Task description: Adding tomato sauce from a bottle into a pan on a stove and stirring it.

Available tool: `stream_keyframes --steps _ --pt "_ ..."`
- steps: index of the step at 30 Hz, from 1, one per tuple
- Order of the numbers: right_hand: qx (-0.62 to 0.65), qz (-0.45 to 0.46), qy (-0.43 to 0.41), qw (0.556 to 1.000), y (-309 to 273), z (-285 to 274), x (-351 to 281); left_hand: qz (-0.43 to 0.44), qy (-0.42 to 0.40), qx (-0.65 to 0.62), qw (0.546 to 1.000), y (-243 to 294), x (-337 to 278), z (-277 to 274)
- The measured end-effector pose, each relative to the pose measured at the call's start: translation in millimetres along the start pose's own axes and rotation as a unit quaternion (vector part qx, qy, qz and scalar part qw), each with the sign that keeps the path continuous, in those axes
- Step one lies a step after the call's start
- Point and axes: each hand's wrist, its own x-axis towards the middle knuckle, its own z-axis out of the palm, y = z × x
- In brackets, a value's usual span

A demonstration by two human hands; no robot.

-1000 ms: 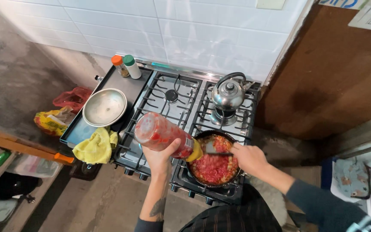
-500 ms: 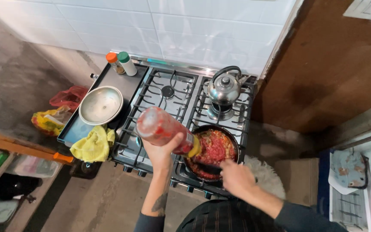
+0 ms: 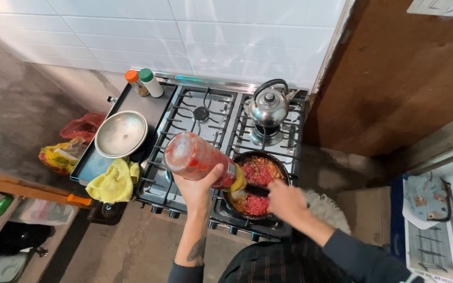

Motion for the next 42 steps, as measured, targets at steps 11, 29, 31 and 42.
stream_keyframes --steps 11,29,31,42 --pt "0.006 -0.069 0.012 0.998 53.0 -34.7 -4.3 -0.01 -0.015 -0.022 1.0 3.5 -1.5 3.1" --pt "-0.104 -0.354 0.004 0.93 99.8 -55.8 77.4 -0.009 -0.021 -0.004 1.0 -10.6 0.5 -4.3" --pt "-0.131 -0.376 0.052 0.916 96.4 -58.8 89.1 -0.005 -0.027 0.001 1.0 -7.5 1.0 -3.5" --pt "-0.053 -0.25 0.122 0.959 85.2 -38.7 39.5 -0.03 -0.015 0.0 0.999 2.2 4.8 -1.3"
